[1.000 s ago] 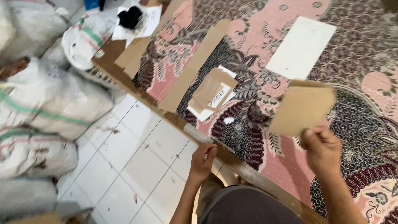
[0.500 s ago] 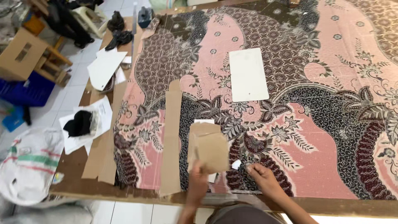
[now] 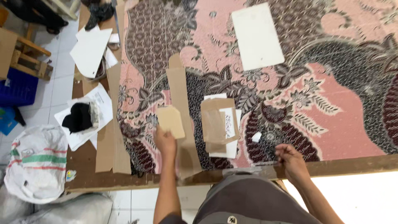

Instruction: The person assembles small cardboard pieces on a patterned fabric-covered table. They position and align the pieces, then use a white rectangular template to mark or measure sections. The person handles the cardboard and template repeatedly, adjusting their placement throughout the clip.

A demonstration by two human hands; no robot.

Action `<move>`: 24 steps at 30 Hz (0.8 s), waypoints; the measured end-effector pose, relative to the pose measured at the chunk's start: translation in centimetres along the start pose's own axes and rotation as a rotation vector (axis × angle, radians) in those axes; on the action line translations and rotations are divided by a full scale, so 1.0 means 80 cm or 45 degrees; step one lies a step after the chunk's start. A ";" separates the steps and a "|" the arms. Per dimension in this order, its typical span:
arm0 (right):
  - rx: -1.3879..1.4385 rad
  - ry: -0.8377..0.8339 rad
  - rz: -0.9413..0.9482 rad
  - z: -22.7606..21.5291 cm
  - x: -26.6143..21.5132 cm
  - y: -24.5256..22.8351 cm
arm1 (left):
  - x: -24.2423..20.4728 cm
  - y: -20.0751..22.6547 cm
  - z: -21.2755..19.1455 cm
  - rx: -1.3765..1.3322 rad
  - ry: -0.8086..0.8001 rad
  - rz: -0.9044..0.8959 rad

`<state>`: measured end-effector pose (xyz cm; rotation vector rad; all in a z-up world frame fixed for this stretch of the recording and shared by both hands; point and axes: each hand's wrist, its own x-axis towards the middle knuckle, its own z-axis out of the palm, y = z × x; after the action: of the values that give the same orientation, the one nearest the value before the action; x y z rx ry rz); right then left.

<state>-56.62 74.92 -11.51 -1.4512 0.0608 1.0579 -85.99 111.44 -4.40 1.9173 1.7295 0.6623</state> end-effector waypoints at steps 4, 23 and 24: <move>0.025 -0.080 -0.052 0.011 0.009 0.016 | -0.021 -0.013 0.045 -0.093 0.076 0.289; -0.818 -0.350 -0.360 0.202 0.033 -0.029 | -0.092 0.026 0.129 -0.028 -0.259 0.265; -0.873 -0.351 -0.380 0.205 0.035 -0.028 | -0.094 0.023 0.130 -0.025 -0.236 0.273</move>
<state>-62.65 90.21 -8.28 -1.8240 -0.7589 1.0656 -78.60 103.55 -11.59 2.0971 1.4135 0.5539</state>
